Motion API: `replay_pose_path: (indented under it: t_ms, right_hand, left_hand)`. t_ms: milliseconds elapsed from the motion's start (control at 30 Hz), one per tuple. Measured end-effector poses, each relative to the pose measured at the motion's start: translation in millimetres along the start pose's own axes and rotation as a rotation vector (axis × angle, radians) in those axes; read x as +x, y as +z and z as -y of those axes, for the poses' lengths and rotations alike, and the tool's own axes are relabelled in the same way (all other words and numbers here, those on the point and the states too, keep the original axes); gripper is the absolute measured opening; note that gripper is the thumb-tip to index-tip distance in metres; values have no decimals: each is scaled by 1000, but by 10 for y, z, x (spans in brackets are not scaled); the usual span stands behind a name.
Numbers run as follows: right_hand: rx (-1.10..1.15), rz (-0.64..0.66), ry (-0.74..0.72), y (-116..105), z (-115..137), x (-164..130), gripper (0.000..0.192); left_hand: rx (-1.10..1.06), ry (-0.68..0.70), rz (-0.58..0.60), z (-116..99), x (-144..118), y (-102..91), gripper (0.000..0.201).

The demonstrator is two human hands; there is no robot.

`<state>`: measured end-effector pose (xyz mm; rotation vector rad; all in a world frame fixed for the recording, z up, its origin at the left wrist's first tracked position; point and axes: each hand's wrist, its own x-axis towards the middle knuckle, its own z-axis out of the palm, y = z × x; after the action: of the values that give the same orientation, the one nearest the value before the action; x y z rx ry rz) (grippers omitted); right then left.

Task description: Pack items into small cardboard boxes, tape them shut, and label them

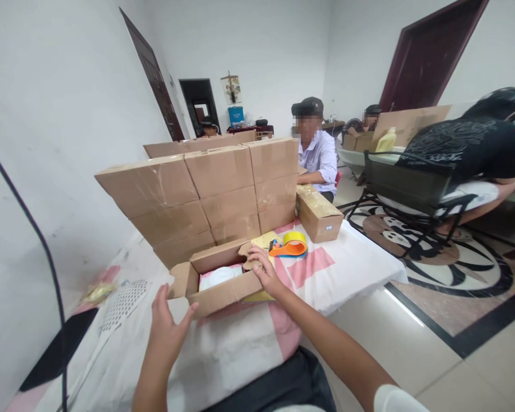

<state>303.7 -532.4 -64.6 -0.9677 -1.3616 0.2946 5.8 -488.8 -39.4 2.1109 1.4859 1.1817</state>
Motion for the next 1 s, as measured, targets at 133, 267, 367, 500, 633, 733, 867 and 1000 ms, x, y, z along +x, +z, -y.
replay_pose_path:
  t_ms: [133,267,367,500,633,733,867,1000]
  right_hand:
    - [37,-5,66,17,9,-12,33]
    - [80,-8,109,19,13,-33,31]
    - [74,-2,96,18,-8,-41,30]
    - [61,-2,97,23,-26,-47,31]
    - [79,-6,109,20,26,-53,34]
    - [93,10,137,11,71,-62,47]
    - [99,2,175,21,53,-83,61]
    - [109,-14,197,43,20,-136,59]
  left_hand:
    - [-190,87,151,134,-47,98,119]
    - [-109,265,39,-9,-28,140,111]
    - [-54,319,3,-5,-39,149,105]
    - [78,482,70,106,-27,133,99]
    - [108,480,197,149,13,50,100]
    - [33,396,222,112,35,-40,100]
    - [-76,128,166,-63,107,-93,78]
    - [-53,-132,25,-218,250,27,85]
